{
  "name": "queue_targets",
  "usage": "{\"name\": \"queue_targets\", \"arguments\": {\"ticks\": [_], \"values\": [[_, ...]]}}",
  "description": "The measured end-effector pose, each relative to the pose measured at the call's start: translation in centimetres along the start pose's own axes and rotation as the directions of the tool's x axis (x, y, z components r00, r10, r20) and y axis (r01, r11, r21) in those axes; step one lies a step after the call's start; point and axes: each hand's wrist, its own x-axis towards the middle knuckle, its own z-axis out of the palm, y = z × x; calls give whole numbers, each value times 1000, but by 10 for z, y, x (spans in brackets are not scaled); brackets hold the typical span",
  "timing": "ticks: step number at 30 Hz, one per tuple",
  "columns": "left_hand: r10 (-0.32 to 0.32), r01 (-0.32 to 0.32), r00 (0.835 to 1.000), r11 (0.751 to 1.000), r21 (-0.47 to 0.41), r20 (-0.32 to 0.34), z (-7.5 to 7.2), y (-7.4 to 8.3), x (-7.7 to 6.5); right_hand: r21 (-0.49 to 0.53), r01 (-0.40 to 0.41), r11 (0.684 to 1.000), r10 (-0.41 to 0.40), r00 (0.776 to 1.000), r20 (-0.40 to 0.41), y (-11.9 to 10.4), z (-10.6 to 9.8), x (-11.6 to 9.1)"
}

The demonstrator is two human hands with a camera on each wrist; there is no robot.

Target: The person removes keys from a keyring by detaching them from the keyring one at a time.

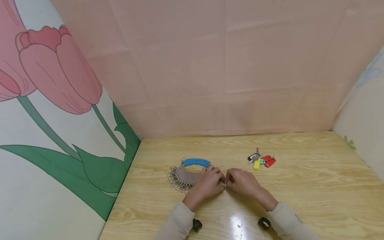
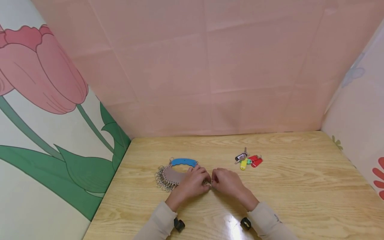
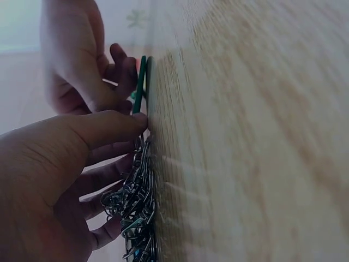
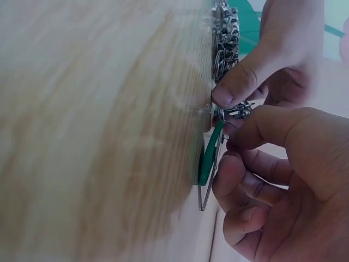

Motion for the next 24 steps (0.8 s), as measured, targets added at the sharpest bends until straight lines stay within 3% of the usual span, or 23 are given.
{"name": "queue_targets", "arguments": {"ticks": [15,24], "values": [[-10,5,996,998,-55,-85,4,-3,3,32,-25,999,27,999,-39,-2,-5,-1],[-43,30,994,992,-124,-101,5,-5,6,13,-11,1000,11,999,-50,-2,-4,-1]]}}
